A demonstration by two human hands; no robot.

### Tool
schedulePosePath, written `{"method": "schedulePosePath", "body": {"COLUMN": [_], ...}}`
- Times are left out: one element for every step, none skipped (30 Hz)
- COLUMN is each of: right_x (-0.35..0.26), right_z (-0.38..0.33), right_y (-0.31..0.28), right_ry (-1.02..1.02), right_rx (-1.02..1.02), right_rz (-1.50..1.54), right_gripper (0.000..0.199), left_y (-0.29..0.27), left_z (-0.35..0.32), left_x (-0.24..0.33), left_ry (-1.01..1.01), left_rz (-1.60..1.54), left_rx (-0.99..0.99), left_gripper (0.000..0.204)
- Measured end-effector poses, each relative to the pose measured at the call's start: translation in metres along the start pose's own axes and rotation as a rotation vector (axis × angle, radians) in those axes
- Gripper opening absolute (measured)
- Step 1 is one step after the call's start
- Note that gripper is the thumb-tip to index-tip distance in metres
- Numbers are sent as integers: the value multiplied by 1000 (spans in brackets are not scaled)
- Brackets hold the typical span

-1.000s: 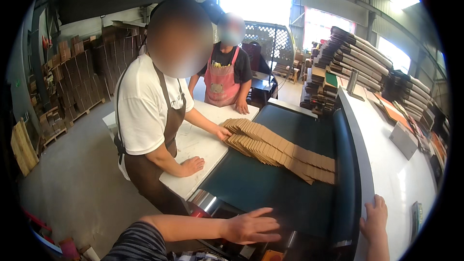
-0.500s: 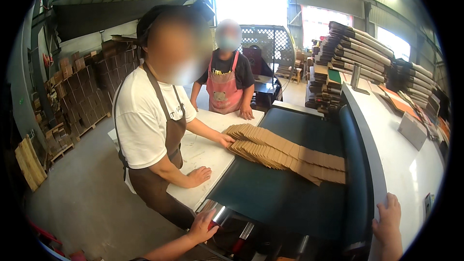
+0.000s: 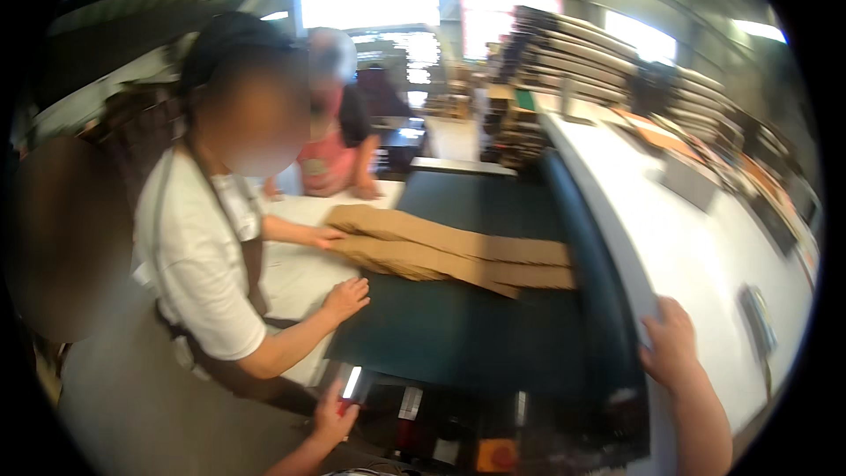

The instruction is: The person operates a cardboard box forming machine, feeding flat cardboard blanks into the mechanism and collecting the formed boxes. They also use a handheld remote to control the machine and walk between stations to retrieve materials.

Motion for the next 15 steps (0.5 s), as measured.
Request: {"method": "schedulePosePath", "body": {"right_x": [-2,-6,-9,-6,-10,-14,-13,-11,-7,-10,-12,-10,-7,-5,-3], "right_z": [6,10,15,12,13,17,19,19,16,14,11,11,10,9,8], "right_y": [-6,-8,-13,-14,-20,-29,-29,-26,-26,-23,-20,-22,-22,-23,-23], "right_ry": [-25,-43,-40,-59,-24,-57,-57,-50,-40,-39,-32,-48,-68,-60,-55], "right_rx": [-19,-18,-57,-90,-124,-129,-137,-154,-167,-160,-158,-156,-154,-149,-142], "right_rz": [34,30,7,-13,-18,-1,-16,-35,-51,-35,-23,-2,24,48,72], "right_gripper": [42,40,41,41,36,35,36,36,37,38,38,39,40,40,40], "left_y": [5,6,12,18,17,17,22,24,22,23,22,31,38,46,53], "left_z": [0,-4,-10,-7,-7,-10,-10,0,10,5,9,8,3,2,-1], "left_x": [4,-7,-18,-12,-3,-9,-14,22,60,62,87,86,80,81,82], "left_ry": [-48,-140,-238,-174,-113,-160,-199,-246,-280,-281,-234,-189,-149,-53,-71], "left_rz": [-47,-106,-163,-162,-151,-158,-168,-89,-5,59,49,-62,-167,-183,-202], "left_rx": [5,-3,-12,-29,-31,-81,-131,-195,-254,-249,-287,-273,-258,-244,-267], "left_gripper": [63,62,61,62,63,64,65,59,53,53,54,54,54,54,54]}}
Point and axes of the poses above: each hand's wrist, its own z-axis towards the middle knuckle, its own y-axis out of the palm, x = y × z, the point moved 2 cm from there along z, towards the middle knuckle, and after that the axes turned 11 degrees about -z, right-handed, at the moved point
